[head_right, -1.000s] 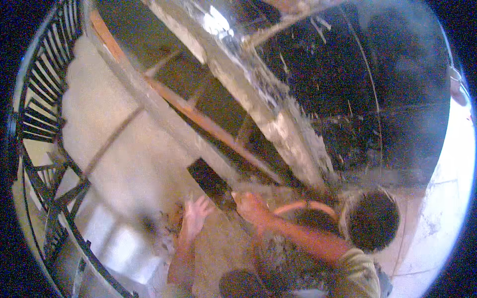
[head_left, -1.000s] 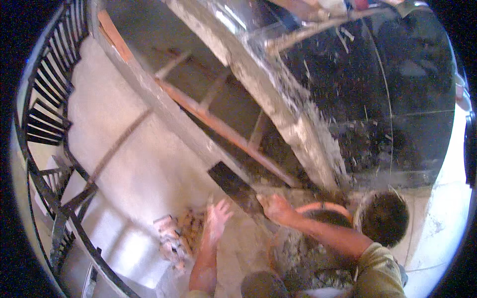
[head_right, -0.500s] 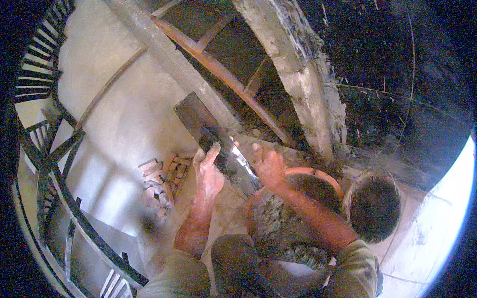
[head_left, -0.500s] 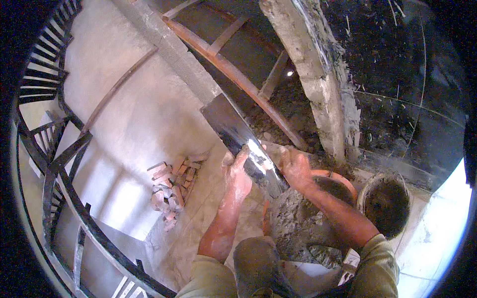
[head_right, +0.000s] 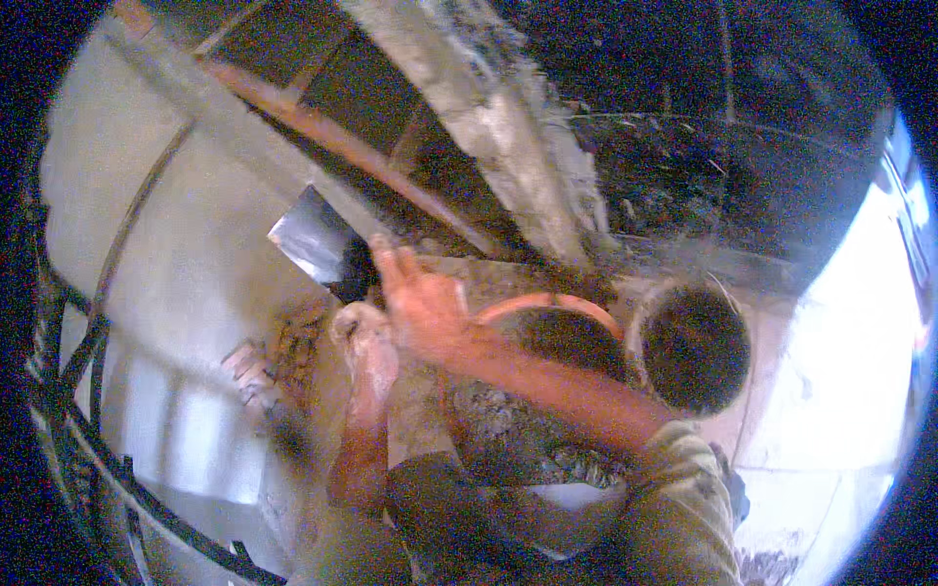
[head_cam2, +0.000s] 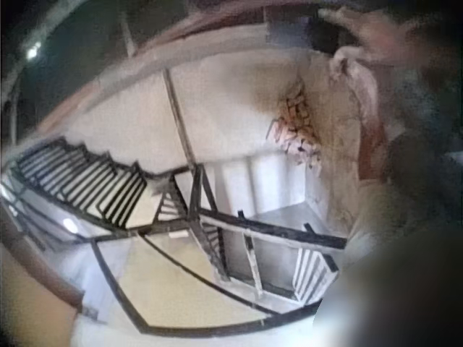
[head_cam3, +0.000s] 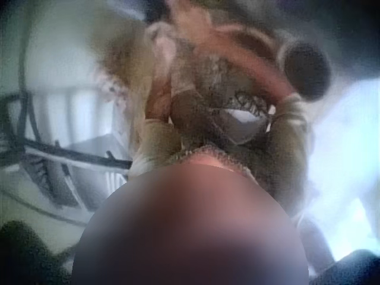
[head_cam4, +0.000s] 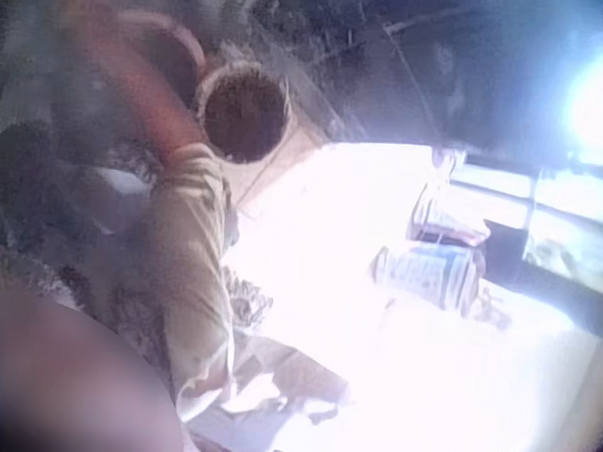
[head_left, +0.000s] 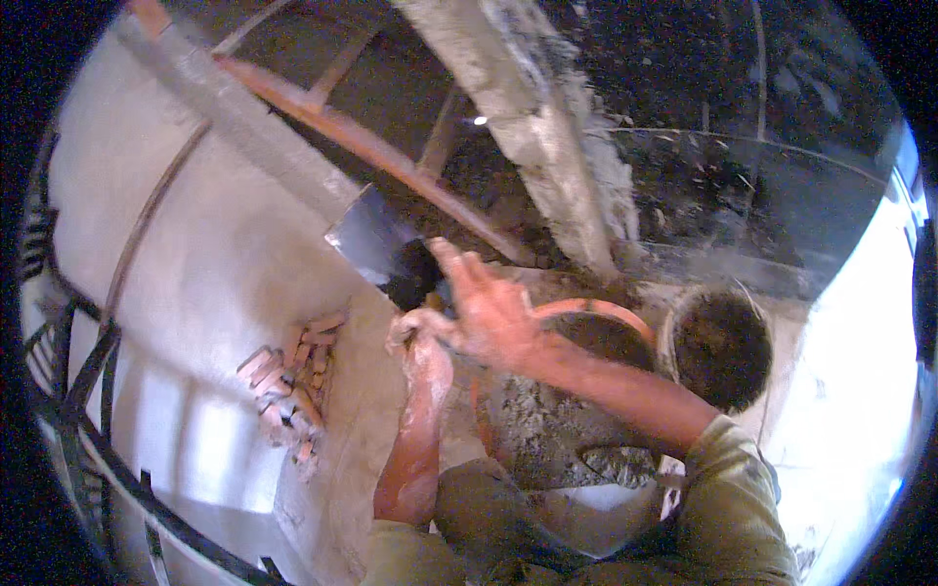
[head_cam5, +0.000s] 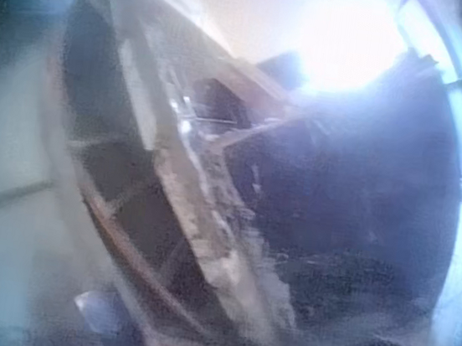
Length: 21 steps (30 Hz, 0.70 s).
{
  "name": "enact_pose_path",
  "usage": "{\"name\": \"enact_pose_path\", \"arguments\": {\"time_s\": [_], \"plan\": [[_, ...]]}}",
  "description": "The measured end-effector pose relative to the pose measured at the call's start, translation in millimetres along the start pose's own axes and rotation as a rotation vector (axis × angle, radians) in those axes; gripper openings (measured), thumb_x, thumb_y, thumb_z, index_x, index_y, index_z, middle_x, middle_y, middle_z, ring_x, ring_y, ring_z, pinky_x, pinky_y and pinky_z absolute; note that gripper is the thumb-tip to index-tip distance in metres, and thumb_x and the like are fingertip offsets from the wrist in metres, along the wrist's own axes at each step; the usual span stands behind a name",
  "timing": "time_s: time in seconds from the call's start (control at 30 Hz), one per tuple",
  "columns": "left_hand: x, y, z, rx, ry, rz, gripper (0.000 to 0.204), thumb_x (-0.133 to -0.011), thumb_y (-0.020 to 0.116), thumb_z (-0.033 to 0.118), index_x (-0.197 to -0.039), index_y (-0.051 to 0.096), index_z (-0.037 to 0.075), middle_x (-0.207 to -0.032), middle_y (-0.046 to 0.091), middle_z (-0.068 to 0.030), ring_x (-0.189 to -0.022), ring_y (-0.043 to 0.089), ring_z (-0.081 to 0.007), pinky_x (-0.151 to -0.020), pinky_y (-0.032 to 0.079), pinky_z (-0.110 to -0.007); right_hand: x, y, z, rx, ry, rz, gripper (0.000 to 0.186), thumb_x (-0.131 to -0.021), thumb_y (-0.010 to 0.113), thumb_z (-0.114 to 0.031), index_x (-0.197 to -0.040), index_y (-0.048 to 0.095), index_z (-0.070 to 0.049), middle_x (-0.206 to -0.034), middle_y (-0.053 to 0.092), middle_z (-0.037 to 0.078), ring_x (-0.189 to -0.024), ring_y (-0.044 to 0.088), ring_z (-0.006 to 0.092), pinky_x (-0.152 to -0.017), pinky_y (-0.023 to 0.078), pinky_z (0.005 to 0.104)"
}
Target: The person applies mortar from a bucket onto a concrete surface and a tile using a trowel, then aligns and presses the tile onto the structure.
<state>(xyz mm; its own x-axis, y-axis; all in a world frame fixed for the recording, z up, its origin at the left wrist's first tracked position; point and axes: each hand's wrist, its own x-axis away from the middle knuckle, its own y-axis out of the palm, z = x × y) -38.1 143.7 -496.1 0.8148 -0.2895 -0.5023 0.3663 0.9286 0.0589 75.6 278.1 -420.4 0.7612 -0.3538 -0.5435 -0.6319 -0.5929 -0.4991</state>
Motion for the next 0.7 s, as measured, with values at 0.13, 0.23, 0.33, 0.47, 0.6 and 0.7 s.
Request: {"name": "enact_pose_path", "arguments": {"time_s": [0.13, 0.23, 0.33, 0.47, 0.6, 0.7], "plan": [[6.5, 46.4, -0.3, 0.099, 0.009, -0.047, 0.011, -0.083, 0.057, 0.002, -0.074, 0.053, 0.007, -0.076, 0.054, -0.001, -0.072, 0.051, -0.0103, -0.065, 0.044, -0.027, 0.8, 6.2, 23.0, -0.03, 0.021, 0.07, 0.087, -0.075, 0.07, -0.043, -0.138, 0.028, 0.0, -0.112, 0.051, 0.025, -0.09, 0.06, 0.0444, -0.076, 0.052, 0.0465], [7.4, 69.7, 2.6, 0.139, 0.044, -0.064, 0.013, -0.083, 0.054, -0.001, -0.072, 0.051, 0.007, -0.074, 0.052, -0.0007, -0.072, 0.05, -0.0099, -0.065, 0.044, -0.027, -3.8, -0.2, 44.5, -0.169, 0.051, 0.084, 0.086, -0.074, 0.069, -0.044, -0.137, 0.031, 0.001, -0.115, 0.051, 0.026, -0.098, 0.058, 0.0424, -0.084, 0.049, 0.0461], [2.1, 85.7, 6.5, 0.109, 0.086, -0.05, 0.014, -0.082, 0.052, -0.004, -0.074, 0.051, 0.008, -0.078, 0.052, -0.0007, -0.075, 0.049, -0.0096, -0.067, 0.044, -0.027, -8.6, -18.9, 54.5, -0.18, 0.018, 0.074, 0.085, -0.073, 0.069, -0.044, -0.135, 0.034, 0.002, -0.117, 0.051, 0.027, -0.103, 0.056, 0.0418, -0.087, 0.047, 0.0452], [-20.5, 100.0, 7.2, 0.004, 0.229, -0.349, 0.008, -0.084, 0.055, -0.005, -0.081, 0.055, 0.003, -0.085, 0.056, -0.0025, -0.081, 0.052, -0.0109, -0.072, 0.044, -0.026, -16.0, -34.5, 85.1, -0.183, -0.014, 0.199, 0.087, -0.07, 0.071, -0.044, -0.133, 0.037, 0.005, -0.12, 0.051, 0.027, -0.109, 0.053, 0.0413, -0.093, 0.045, 0.0432], [-33.8, 125.1, 25.0, -0.068, -0.056, -0.615, 0.065, -0.085, 0.063, 0.003, -0.141, 0.029, 0.001, -0.112, 0.055, -0.0092, -0.104, 0.054, -0.0178, -0.09, 0.046, -0.03, -17.2, -66.4, 124.6, -0.097, 0.085, 0.278, 0.081, -0.067, 0.073, -0.042, -0.128, 0.044, 0.004, -0.122, 0.051, 0.025, -0.112, 0.052, 0.0383, -0.097, 0.043, 0.0414], [-55.3, 122.0, 29.4, -0.099, -0.118, -0.622, 0.083, -0.085, 0.064, 0.008, -0.147, 0.009, 0.005, -0.135, 0.044, -0.0183, -0.124, 0.045, -0.0255, -0.101, 0.041, -0.036, -20.3, -81.0, 166.2, 0.043, 0.073, 0.34, 0.083, -0.066, 0.072, -0.042, -0.13, 0.043, 0.002, -0.121, 0.053, 0.025, -0.113, 0.052, 0.0373, -0.097, 0.043, 0.041]]}}
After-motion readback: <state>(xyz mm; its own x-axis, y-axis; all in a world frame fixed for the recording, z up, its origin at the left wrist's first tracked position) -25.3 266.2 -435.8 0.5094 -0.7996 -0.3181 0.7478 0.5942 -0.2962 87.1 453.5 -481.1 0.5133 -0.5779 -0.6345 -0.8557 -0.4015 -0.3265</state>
